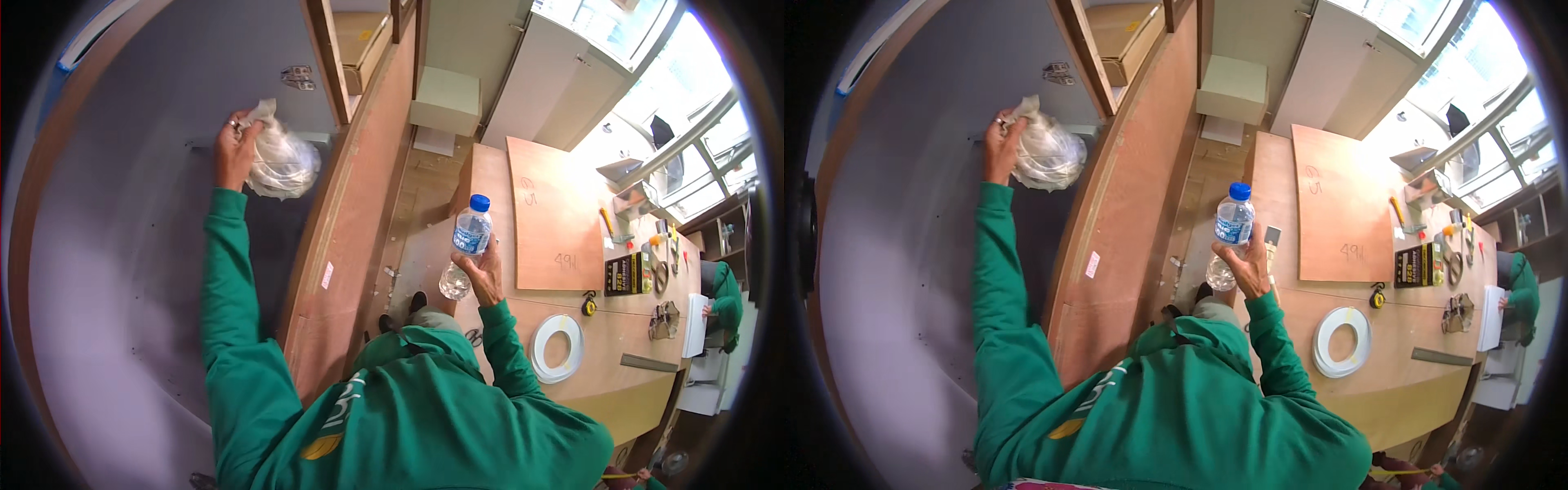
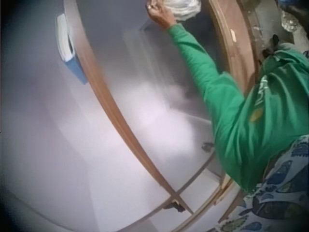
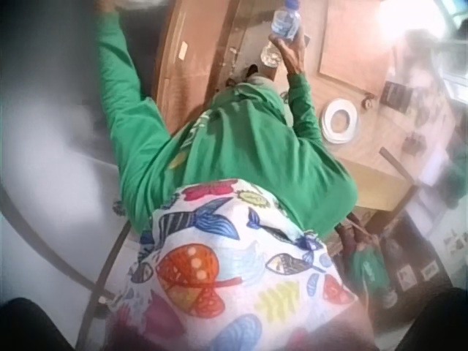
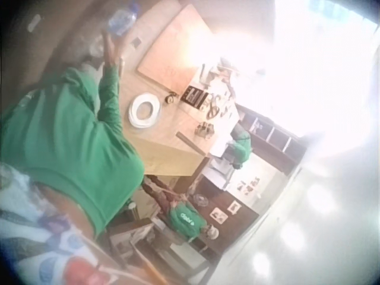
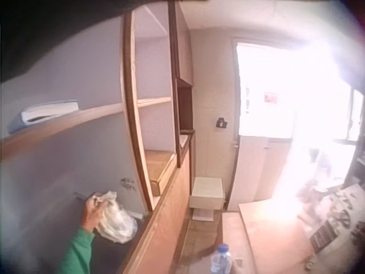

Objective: The person cleans the interior and edges of a cabinet using a cloth and water from a plastic bottle.

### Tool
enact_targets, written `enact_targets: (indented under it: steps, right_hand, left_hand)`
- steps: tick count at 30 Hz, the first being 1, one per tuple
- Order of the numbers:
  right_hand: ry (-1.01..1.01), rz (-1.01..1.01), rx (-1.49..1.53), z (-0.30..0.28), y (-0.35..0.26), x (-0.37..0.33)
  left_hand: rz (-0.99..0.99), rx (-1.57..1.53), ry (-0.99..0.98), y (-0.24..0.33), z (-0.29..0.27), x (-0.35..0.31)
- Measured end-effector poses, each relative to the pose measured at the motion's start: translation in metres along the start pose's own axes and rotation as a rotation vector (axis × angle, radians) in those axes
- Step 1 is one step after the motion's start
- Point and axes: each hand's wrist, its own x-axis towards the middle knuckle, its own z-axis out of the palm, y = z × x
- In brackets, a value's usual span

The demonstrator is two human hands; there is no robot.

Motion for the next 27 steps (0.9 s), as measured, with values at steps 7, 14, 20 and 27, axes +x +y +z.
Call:
enact_targets:
  steps: [7, 14, 20, 27]
  right_hand:
    - [-0.036, -0.156, -0.105, -0.019, -0.03, 0.027]
    - [-0.061, -0.366, -0.183, -0.02, -0.067, 0.056]
    - [-0.104, -0.322, -0.511, -0.059, -0.045, 0.056]
    - [-0.289, -0.176, -0.784, -0.103, -0.041, 0.054]
  left_hand:
    - [-0.163, -0.402, -0.293, 0.11, 0.099, -0.031]
    - [-0.401, -0.477, -0.551, 0.087, 0.213, -0.033]
    - [-0.499, -0.637, -0.527, 0.045, 0.28, -0.085]
    - [-0.614, -0.763, -0.478, 0.02, 0.308, -0.143]
